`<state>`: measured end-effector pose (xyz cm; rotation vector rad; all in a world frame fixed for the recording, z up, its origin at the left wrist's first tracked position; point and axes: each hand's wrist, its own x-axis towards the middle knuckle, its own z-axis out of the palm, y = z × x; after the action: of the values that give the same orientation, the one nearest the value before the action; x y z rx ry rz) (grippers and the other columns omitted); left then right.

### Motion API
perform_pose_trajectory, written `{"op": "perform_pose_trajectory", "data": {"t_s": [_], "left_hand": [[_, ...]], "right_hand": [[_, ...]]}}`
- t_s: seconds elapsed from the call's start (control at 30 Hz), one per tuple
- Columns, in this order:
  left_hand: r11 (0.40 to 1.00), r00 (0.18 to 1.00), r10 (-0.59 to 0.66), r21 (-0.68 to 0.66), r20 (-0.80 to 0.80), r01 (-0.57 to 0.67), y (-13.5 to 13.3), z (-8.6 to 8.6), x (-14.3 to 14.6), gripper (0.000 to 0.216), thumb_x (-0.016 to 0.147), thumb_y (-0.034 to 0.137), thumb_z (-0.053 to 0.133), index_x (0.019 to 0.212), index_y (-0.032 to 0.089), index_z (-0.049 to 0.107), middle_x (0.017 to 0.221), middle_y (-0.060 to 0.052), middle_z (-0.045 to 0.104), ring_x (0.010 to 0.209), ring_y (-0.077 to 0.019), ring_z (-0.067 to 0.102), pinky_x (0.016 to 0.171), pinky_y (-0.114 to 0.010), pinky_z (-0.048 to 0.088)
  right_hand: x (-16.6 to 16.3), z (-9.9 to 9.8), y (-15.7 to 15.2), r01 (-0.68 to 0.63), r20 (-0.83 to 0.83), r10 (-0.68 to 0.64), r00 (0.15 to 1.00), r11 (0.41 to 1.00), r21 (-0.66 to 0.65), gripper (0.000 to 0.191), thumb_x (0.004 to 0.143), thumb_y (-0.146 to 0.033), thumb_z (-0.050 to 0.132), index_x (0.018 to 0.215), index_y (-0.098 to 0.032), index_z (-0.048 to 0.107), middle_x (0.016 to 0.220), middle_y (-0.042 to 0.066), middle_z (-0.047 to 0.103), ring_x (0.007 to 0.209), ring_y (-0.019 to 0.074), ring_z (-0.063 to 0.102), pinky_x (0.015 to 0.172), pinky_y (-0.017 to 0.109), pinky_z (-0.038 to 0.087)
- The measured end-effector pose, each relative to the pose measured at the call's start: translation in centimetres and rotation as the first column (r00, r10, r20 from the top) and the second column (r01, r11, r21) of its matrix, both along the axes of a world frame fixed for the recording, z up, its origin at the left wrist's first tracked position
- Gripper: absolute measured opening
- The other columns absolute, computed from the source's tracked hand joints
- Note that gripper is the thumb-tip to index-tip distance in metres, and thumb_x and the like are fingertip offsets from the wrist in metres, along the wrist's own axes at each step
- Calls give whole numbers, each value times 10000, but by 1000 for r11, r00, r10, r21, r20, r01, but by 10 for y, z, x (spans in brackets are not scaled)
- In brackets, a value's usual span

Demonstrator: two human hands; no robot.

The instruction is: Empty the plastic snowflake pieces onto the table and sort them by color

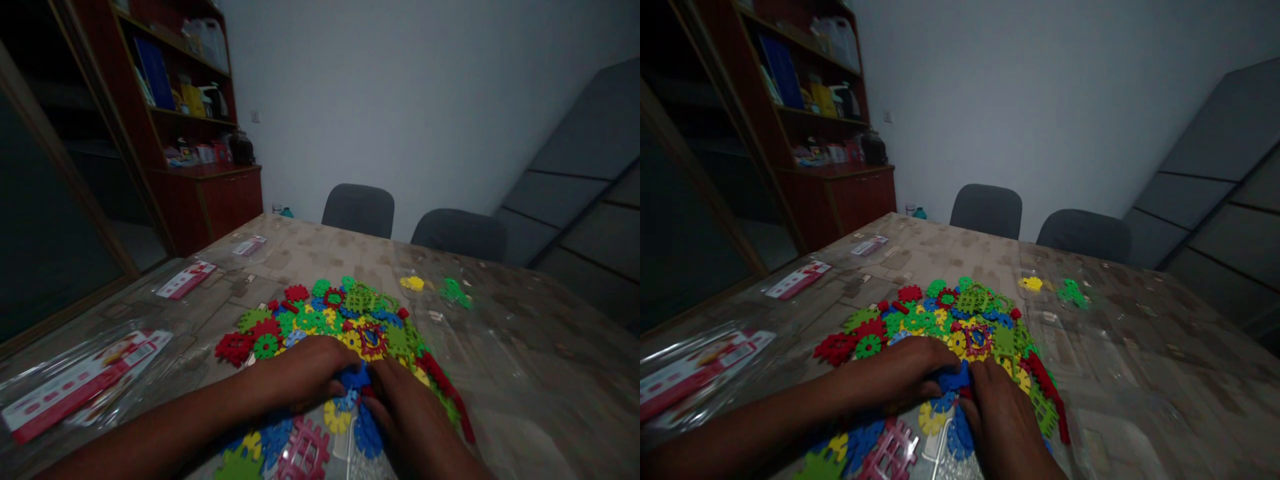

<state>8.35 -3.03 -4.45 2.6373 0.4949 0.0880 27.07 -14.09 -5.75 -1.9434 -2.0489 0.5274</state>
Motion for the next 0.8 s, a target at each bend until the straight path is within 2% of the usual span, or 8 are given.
{"op": "perform_pose_trajectory", "data": {"t_s": [0.13, 0.27, 0.4, 0.47, 0.6, 0.73, 0.8], "left_hand": [[995, 1000, 18, 96, -11, -17, -2, 3, -3, 118, 854, 210, 719, 931, 205, 629, 1002, -36, 661, 891, -215, 624, 748, -288, 468], [994, 998, -40, 100, 42, 36, 0, 3, -2, 176, 836, 228, 750, 819, 194, 579, 997, -31, 632, 896, -208, 610, 725, -270, 469], [996, 993, -87, 11, 83, 87, 1, 1, 0, 223, 826, 176, 753, 768, 192, 539, 1067, -48, 662, 1014, -232, 615, 876, -298, 484], [996, 993, -81, -28, 84, 84, -1, 0, 1, 228, 807, 140, 760, 775, 193, 540, 1104, -47, 664, 1047, -237, 615, 913, -307, 480], [999, 998, -30, -31, 57, 32, -4, 2, 0, 232, 792, 136, 773, 859, 198, 559, 1070, -40, 642, 973, -227, 619, 819, -301, 487], [998, 998, 12, -65, 58, -8, 2, 8, -5, 246, 814, 133, 755, 945, 205, 559, 983, -33, 661, 883, -217, 613, 737, -297, 458], [996, 997, 49, -72, 67, -45, 8, 13, -10, 276, 818, 142, 761, 999, 211, 565, 982, -34, 666, 879, -217, 612, 732, -298, 446]], "right_hand": [[4, 4, -4, 3, 65, -2, 998, 1000, -19, 160, 888, -198, 532, 1007, -224, 636, 1072, 96, 692, 958, 261, 662, 802, 347, 475], [5, 6, -2, 14, 74, -13, 997, 1000, -24, 113, 890, -254, 568, 969, -218, 639, 1031, 97, 703, 926, 273, 669, 765, 348, 487], [-1, 4, 2, 38, 30, -38, 999, 999, 16, 288, 908, -207, 554, 1188, -219, 617, 1176, 115, 704, 1063, 279, 668, 882, 374, 481], [-3, 3, 2, 41, 30, -40, 999, 999, -1, 321, 898, -187, 563, 1214, -214, 611, 1209, 122, 702, 1097, 285, 664, 911, 382, 473], [2, 2, 1, 75, 14, -74, 997, 996, -48, 223, 854, -216, 596, 1075, -193, 611, 1077, 124, 728, 966, 287, 694, 802, 361, 494], [15, 1, 1, 122, -77, -123, 989, 992, -27, 352, 768, -164, 626, 1108, -211, 547, 1086, 107, 720, 957, 267, 678, 789, 342, 484], [22, 3, 2, 104, -89, -106, 990, 994, -23, 236, 796, -156, 580, 1019, -223, 543, 1008, 81, 718, 885, 241, 668, 747, 329, 473]]}}
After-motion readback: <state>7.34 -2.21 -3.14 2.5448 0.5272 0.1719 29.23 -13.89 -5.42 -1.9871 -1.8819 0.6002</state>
